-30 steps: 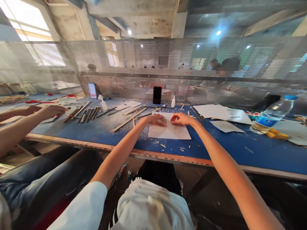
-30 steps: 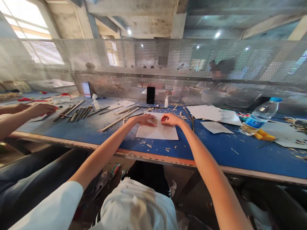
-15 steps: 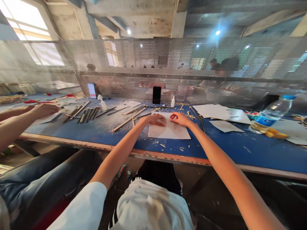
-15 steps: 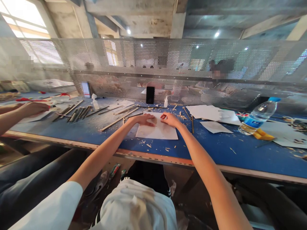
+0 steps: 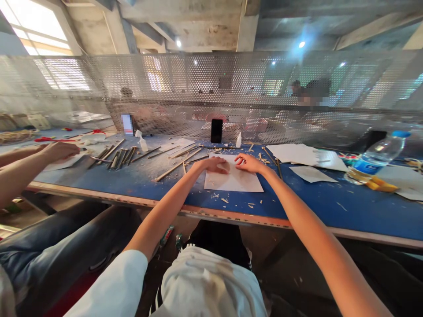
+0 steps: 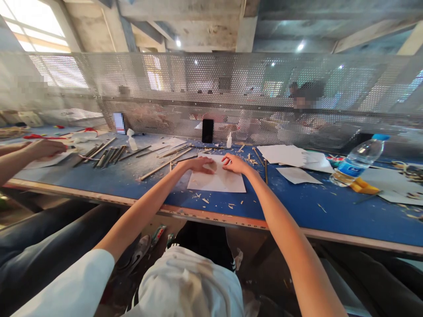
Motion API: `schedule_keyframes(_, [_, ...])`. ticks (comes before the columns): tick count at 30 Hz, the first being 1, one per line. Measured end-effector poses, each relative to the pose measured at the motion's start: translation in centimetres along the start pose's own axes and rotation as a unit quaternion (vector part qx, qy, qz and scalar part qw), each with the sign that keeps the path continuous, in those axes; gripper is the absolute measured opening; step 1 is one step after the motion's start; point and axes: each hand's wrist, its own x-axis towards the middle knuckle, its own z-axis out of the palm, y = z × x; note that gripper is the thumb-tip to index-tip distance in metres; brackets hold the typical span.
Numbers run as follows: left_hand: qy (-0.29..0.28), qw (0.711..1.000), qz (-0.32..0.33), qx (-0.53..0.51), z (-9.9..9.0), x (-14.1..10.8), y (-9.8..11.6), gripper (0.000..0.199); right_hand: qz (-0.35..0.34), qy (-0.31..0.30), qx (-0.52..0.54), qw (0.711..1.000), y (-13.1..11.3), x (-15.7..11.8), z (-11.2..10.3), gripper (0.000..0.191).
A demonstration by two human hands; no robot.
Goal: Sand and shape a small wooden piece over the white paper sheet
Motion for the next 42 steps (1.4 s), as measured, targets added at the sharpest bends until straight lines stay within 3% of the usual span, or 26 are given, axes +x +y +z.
schedule_keyframes(2, [-0.001,1.0,0.002,0.002,0.01,0.03,-0.01,0.09,0.005,-0.016,0.012,1.0,0.02,-0.06,-0.2,0.034])
schedule_keyframes(6, [-0.001,1.0,-0.002,0.0,-0.01,0.09,0.01,0.089,-0.003,0.028,0.002,1.0,0.04,-0.16,-0.57,0.036])
schedule_keyframes(11, [-0.002,1.0,0.005,0.003,-0.14,-0.1,0.1,0.091,0.008,-0.041,0.025,0.999,0.11,-0.22,-0.69,0.039])
schedule_keyframes(16, [-0.004,1.0,-0.001,0.002,-0.12,-0.06,0.09,0.088,0.002,0.024,0.011,1.0,0.15,-0.06,-0.34,0.033])
schedule_keyframes(22, [-0.001,1.0,0.0,0.008,0.06,0.14,-0.07,0.087,0.012,-0.057,0.022,0.998,0.13,-0.09,-0.74,0.039])
schedule_keyframes(27, [-0.003,1.0,0.005,-0.008,0.07,0.11,-0.16,0.089,0.011,0.01,0.027,1.0,0.11,-0.09,-0.42,0.039])
schedule_keyframes(33, [0.001,1.0,0.01,-0.005,0.15,0.14,-0.25,0.087,0.029,-0.064,0.028,0.997,0.09,0.04,-0.91,0.039])
schedule_keyframes(38, [0.0,1.0,0.007,-0.004,0.13,0.11,-0.29,0.086,0.021,0.015,0.015,1.0,0.4,0.13,-0.44,0.035])
schedule_keyframes(42, [0.001,1.0,0.007,0.003,0.06,-0.01,-0.1,0.086,0.029,-0.042,0.021,0.998,0.38,0.22,-0.53,0.034])
